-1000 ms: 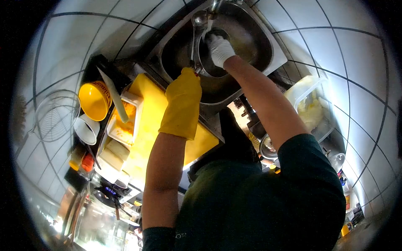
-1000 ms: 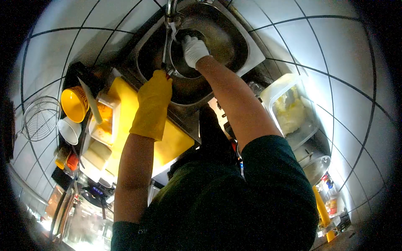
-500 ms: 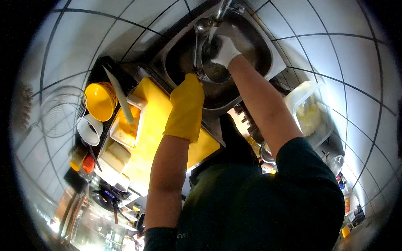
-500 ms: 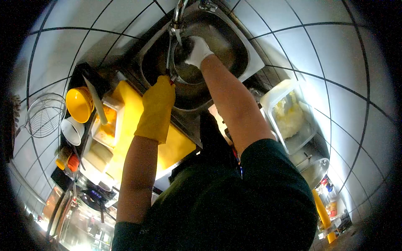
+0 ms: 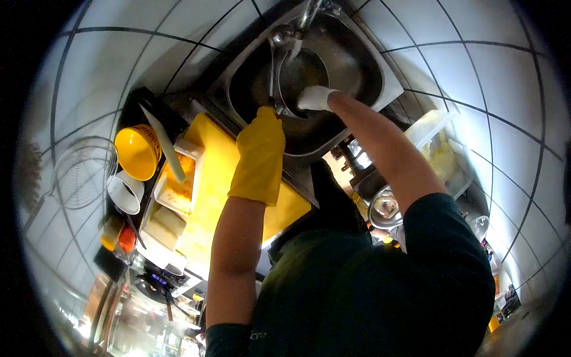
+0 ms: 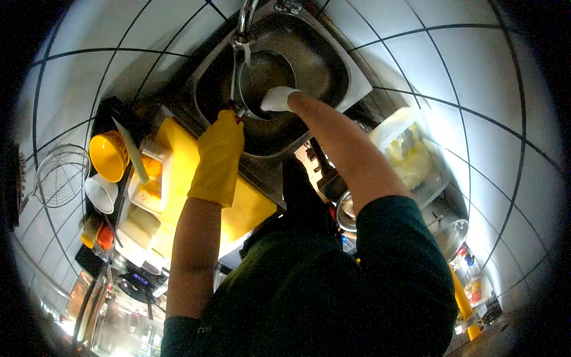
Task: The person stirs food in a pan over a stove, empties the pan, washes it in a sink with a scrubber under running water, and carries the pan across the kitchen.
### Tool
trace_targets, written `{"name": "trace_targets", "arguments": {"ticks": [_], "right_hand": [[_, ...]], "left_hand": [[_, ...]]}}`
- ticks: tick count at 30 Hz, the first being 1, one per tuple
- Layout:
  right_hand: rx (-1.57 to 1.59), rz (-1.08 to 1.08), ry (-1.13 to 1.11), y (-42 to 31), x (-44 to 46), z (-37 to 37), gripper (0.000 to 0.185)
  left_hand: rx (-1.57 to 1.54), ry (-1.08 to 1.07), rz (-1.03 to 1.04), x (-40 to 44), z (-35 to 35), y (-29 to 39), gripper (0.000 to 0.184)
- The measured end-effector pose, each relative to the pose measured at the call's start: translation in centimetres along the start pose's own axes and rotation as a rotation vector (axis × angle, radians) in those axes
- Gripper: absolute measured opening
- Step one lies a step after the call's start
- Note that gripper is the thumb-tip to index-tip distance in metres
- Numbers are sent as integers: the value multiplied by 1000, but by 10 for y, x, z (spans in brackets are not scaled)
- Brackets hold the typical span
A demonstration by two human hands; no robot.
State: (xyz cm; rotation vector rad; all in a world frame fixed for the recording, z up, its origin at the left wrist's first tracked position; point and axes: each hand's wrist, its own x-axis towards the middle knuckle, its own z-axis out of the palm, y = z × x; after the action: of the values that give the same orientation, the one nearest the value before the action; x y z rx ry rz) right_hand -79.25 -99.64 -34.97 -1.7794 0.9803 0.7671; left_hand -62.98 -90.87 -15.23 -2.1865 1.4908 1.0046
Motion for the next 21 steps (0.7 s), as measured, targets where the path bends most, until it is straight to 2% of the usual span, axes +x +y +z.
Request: {"name": "trace_targets", "arguments": {"ticks": [2,5,8,9,12,15,18,21], "right_hand": [[-272,191,-16,-21,-35,-35,22],[-1054,-49,442,-11,-39,-52,9],[-1068,-380,688,-7,-45,-73,7],[-1075,-558,837,3,-35,-73,8],[-883,-481,910,35,10,-54,9],[-582,-129,731,12,-31,-41,19],[-456,164,441,-15,-51,-21,32],[-73,198,-31,-35,-53,-26,39]], "left_hand": [[32,1,3,-2,-3,4,39],[26,-26,1,-3,-8,6,39],[18,-4,27,3,0,-1,38],[32,-6,18,3,2,-1,37],[54,-3,0,1,0,3,35],[35,-18,-14,-2,-2,5,35],[5,-34,-4,-2,-6,7,37],[2,-59,-15,-1,-7,7,39]]}}
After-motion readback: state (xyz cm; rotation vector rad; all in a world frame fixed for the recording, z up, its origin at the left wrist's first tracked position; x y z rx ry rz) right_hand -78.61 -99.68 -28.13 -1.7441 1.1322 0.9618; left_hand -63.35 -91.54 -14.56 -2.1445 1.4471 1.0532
